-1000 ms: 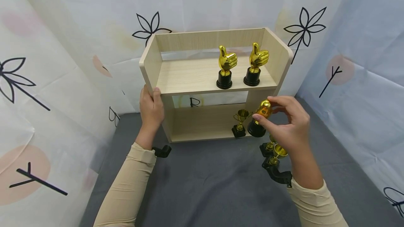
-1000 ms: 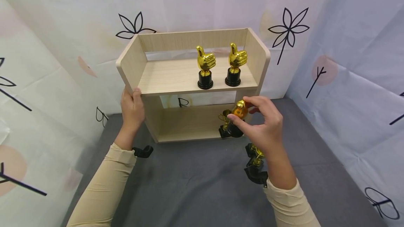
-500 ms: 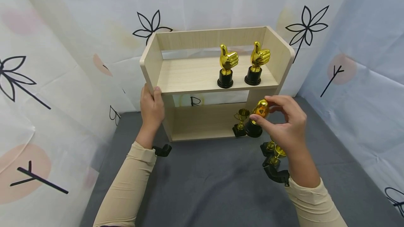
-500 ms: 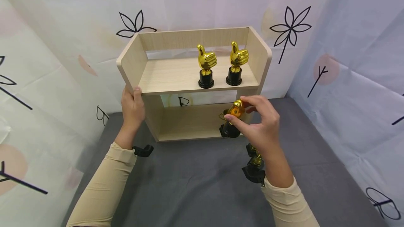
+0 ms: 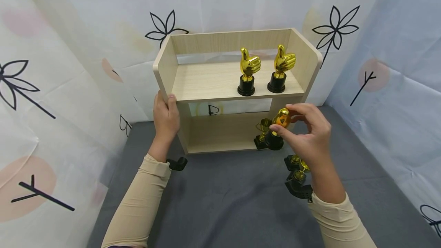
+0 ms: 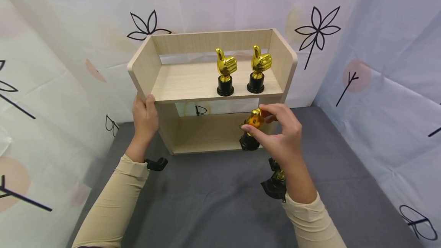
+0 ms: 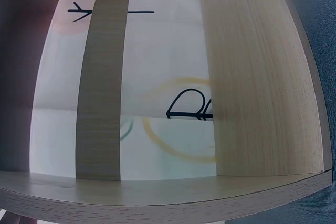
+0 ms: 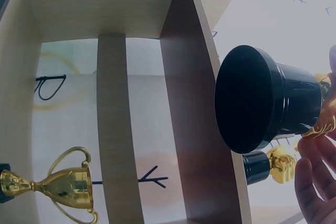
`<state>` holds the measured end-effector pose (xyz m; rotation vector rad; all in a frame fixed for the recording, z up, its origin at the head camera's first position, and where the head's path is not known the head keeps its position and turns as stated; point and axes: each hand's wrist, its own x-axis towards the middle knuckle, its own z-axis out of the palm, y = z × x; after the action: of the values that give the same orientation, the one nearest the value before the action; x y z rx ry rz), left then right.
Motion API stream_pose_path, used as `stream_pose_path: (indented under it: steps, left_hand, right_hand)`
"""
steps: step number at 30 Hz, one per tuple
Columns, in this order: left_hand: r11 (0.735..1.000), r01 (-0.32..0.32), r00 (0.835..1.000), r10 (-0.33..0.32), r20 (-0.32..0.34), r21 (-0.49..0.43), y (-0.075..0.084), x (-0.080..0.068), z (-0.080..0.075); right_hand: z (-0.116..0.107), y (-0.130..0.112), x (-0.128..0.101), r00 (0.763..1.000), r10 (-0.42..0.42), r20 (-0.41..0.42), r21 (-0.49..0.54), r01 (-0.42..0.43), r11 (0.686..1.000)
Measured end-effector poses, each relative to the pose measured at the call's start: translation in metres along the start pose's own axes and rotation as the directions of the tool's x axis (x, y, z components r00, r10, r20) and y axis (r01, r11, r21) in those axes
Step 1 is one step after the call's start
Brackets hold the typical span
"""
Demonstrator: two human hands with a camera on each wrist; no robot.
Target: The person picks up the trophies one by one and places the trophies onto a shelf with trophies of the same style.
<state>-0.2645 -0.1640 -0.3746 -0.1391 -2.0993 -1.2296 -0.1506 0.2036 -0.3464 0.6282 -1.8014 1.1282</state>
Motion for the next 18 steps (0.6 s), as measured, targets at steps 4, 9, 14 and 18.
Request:
stream_pose_path:
  steps: [4, 9, 14, 18]
  left_hand:
    - [1.0, 0.003, 1.0, -0.003, 0.0, 0.006, -0.0002, 0.0, 0.0005]
    - [1.0, 0.009, 1.0, -0.009, -0.003, 0.011, -0.0002, -0.0004, 0.0006]
    - [1.0, 0.003, 1.0, -0.003, -0.007, 0.007, 0.001, -0.0001, 0.0003]
    - [1.0, 0.001, 1.0, -0.001, -0.014, 0.007, 0.001, 0.0002, 0.0005]
  right_hand:
    - [0.0024, 0.0005, 0.0002, 1.0, -0.006, -0.011, 0.003, 0.006, 1.0]
    - [0.0058, -0.0007, 0.0015, 0.999, -0.023, -0.026, 0.021, 0.024, 0.999]
    - [0.0083, -0.0029, 0.0029, 0.999, -0.029, -0.027, 0.019, 0.029, 0.999]
    - [0.0095, -0.0045, 0.0034, 0.999, -0.028, -0.02, 0.006, 0.028, 1.0]
